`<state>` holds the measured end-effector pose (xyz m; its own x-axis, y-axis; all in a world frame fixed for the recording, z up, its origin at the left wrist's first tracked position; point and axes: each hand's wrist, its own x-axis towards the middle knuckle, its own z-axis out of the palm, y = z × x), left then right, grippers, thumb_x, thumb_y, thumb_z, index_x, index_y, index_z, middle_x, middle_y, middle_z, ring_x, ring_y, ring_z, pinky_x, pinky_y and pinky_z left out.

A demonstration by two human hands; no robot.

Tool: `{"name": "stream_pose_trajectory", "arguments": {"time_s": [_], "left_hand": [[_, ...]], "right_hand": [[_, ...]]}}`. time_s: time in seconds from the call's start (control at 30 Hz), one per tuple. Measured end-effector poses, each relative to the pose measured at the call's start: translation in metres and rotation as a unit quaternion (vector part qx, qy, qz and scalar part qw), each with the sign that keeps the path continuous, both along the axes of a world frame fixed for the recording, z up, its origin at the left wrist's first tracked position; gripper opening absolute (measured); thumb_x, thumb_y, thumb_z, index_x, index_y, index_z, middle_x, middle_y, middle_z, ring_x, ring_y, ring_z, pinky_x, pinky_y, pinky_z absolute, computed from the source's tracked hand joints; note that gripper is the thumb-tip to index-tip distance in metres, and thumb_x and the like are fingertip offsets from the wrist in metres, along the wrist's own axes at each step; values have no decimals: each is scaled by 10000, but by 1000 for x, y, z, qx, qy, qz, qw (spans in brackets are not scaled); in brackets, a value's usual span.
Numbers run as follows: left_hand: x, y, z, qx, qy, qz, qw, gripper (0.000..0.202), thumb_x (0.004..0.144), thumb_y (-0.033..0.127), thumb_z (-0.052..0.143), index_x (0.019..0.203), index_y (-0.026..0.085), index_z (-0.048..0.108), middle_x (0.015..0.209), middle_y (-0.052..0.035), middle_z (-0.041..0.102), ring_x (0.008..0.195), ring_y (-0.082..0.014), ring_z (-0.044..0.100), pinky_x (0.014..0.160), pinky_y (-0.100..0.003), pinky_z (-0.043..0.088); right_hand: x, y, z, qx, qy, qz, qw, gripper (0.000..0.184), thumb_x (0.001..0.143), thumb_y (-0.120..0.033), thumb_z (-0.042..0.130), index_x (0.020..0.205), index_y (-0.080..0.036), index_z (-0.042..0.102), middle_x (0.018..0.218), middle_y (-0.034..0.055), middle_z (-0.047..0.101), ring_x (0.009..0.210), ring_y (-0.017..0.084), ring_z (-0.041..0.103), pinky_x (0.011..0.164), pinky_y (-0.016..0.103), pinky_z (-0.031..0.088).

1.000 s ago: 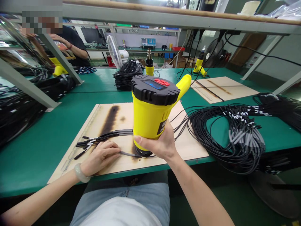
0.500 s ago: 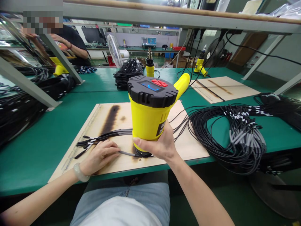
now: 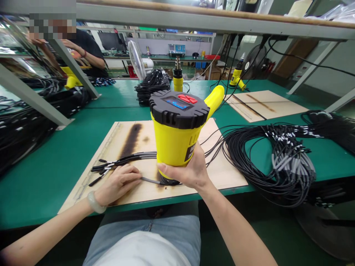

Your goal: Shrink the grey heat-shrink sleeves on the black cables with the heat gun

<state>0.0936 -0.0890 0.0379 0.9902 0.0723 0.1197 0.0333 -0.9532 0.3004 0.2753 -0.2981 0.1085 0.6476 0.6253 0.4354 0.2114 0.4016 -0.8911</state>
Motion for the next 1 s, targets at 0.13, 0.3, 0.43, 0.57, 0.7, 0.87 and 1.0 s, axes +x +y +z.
{"name": "stream_pose_trajectory", "arguments": {"time_s": [0.13,0.3,0.43,0.57,0.7,0.87,1.0], "left_hand": [[1,-1,2,1,3,0,1000,253,922,302,429,923,204,663,929,-50,597,860,-169,524,784,-302,385],[1,-1,4,-9,-1,1,1000,255,918,298,433,916,199,667,925,-55,601,853,-172,521,779,-307,391],[1,-1,4,-4,4,1,1000,253,919,292,431,918,202,667,922,-56,600,859,-171,519,782,-304,389],[1,-2,5,4,11,0,1000,251,923,290,428,919,204,664,920,-53,596,862,-173,522,783,-305,380],[1,-2,5,6,13,-2,1000,254,924,290,425,906,204,663,921,-52,594,861,-174,518,782,-307,377],[2,-1,3,2,7,-10,1000,254,927,287,420,914,199,658,924,-55,592,860,-171,514,786,-305,382],[2,-1,3,2,6,-7,1000,250,924,286,428,911,200,663,918,-54,595,854,-171,514,779,-305,383]], "right_hand": [[1,0,-1,3,-11,-3,1000,399,576,-289,819,907,-207,611,844,35,686,795,251,667,727,389,590],[1,0,-1,-8,-19,-8,1000,414,577,-336,815,918,-220,610,849,42,691,784,260,668,705,399,595],[1,-1,-2,-17,-13,-4,1000,446,567,-343,821,935,-212,605,865,47,693,788,263,670,703,401,596],[2,-1,-2,0,-12,-3,1000,444,563,-285,828,947,-205,622,887,51,688,819,270,666,728,410,589],[1,-1,0,2,-19,3,1000,419,565,-266,823,929,-206,625,858,42,688,792,256,667,705,388,591],[0,-1,0,-15,-10,5,1000,439,557,-288,816,929,-214,593,854,38,695,779,257,670,690,388,596],[0,-2,0,-15,-16,8,1000,446,549,-294,823,923,-211,594,857,44,694,782,260,671,697,395,596]]}}
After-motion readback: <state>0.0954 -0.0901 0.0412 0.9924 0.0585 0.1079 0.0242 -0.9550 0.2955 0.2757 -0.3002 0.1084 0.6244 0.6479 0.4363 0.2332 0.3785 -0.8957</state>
